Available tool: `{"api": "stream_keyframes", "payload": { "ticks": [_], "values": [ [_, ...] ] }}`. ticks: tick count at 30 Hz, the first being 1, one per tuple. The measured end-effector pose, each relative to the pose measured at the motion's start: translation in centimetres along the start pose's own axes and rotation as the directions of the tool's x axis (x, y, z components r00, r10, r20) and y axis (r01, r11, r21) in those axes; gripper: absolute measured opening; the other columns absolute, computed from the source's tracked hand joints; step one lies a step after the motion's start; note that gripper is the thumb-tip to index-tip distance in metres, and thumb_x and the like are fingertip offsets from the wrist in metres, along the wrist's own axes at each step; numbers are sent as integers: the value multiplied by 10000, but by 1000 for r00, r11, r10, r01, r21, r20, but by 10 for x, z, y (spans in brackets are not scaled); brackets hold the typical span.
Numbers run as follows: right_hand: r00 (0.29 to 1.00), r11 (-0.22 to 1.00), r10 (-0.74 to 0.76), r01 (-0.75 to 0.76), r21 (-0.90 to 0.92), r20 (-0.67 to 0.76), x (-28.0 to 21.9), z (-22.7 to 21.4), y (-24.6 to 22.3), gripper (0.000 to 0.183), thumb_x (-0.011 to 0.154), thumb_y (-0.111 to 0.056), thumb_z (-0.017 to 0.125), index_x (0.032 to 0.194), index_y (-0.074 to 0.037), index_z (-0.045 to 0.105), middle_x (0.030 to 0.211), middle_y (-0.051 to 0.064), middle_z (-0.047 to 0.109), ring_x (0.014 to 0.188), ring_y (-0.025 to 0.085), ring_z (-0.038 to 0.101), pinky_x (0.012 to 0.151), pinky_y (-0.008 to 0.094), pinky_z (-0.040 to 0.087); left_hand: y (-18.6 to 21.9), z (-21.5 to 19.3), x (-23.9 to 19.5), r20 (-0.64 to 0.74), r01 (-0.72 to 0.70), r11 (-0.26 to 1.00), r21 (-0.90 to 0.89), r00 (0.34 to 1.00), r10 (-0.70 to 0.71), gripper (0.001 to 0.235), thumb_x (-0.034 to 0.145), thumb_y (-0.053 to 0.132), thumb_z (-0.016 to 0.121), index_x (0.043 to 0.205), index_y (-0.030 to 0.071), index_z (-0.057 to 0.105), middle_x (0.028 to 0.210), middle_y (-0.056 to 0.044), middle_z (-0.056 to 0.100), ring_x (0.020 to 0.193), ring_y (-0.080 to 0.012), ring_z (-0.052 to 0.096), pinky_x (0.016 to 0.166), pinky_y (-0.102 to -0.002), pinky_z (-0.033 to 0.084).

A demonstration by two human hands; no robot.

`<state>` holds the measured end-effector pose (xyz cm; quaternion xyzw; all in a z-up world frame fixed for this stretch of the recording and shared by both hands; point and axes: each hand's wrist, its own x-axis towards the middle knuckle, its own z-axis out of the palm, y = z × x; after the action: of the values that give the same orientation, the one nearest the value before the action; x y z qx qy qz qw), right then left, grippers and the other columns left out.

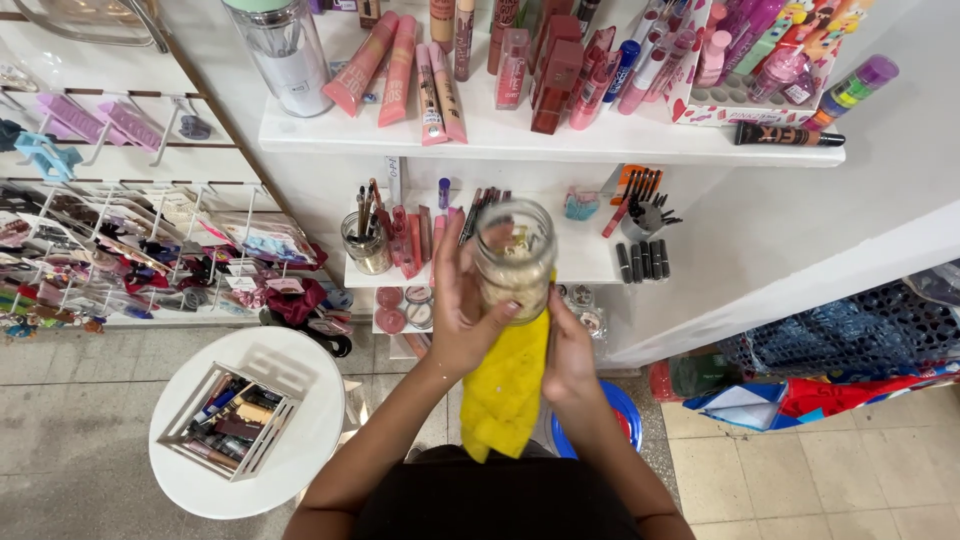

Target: A person cleans a glass jar and several makeup brushes using a yellow cleaning cloth in a retail setting.

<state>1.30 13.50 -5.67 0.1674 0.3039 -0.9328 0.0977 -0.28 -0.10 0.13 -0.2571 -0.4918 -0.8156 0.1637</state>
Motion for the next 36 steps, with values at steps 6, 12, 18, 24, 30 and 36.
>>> {"api": "stream_keyframes", "payload": {
  "ticks": [6, 12, 18, 24, 30, 36],
  "values": [
    [1000, 1000, -6, 5, 17, 23, 11, -9, -30, 465, 1032, -388, 509, 1411, -129, 578, 1289, 113, 672, 1123, 300, 678, 1001, 450, 526, 7, -21, 4, 2, 49, 903, 427, 998, -55, 993, 634, 244, 957, 1482, 43, 481, 1328, -192, 488, 1240, -435, 550, 905, -494, 620],
    [899, 879, -436, 433, -199, 33, -13, 5, 11, 554, 1048, -298, 458, 1539, -53, 383, 1403, 205, 591, 1225, 311, 617, 1047, 472, 513, -3, -6, 8, -115, 122, 951, 283, 989, -93, 1109, 666, 217, 957, 1500, 4, 258, 1432, -279, 436, 1384, -443, 435, 1156, -557, 388],
    [-81, -474, -705, 793, -384, 704, 61, -59, 57, 501, 972, -129, 460, 1402, 127, 499, 1525, 379, 333, 1413, 531, 355, 1136, 638, 311, -38, -15, -1, -155, 190, 982, 7, 970, -186, 908, 930, 262, 745, 1570, 100, 123, 1557, -207, 354, 1464, -338, 319, 1229, -521, 271],
    [-292, -756, -483, 615, -226, 825, 79, -89, 74, 431, 948, -139, 500, 1339, 9, 607, 1503, 330, 417, 1411, 509, 387, 1132, 699, 299, -12, -4, 12, -215, 331, 861, -387, 875, -433, 816, 1041, 334, 532, 1628, 116, 9, 1672, -223, 90, 1532, -457, 78, 1220, -601, 140],
    [-84, -402, -778, 828, -390, 622, 49, -34, 36, 534, 993, -118, 346, 1471, 115, 394, 1538, 340, 351, 1420, 489, 352, 1159, 660, 287, -94, -49, -30, -141, 345, 742, -575, 852, -505, 785, 1059, 306, 513, 1625, 129, -1, 1664, -237, 67, 1474, -442, 296, 1178, -590, 319],
    [-228, -574, -682, 756, -315, 695, 45, -23, 44, 498, 957, -111, 434, 1403, 101, 496, 1474, 366, 429, 1366, 554, 416, 1136, 688, 298, -9, -7, 6, -111, 328, 663, -673, 841, -529, 590, 1066, 340, 433, 1585, 154, 223, 1559, -231, 358, 1365, -412, 468, 1120, -579, 423]
  ]
}}
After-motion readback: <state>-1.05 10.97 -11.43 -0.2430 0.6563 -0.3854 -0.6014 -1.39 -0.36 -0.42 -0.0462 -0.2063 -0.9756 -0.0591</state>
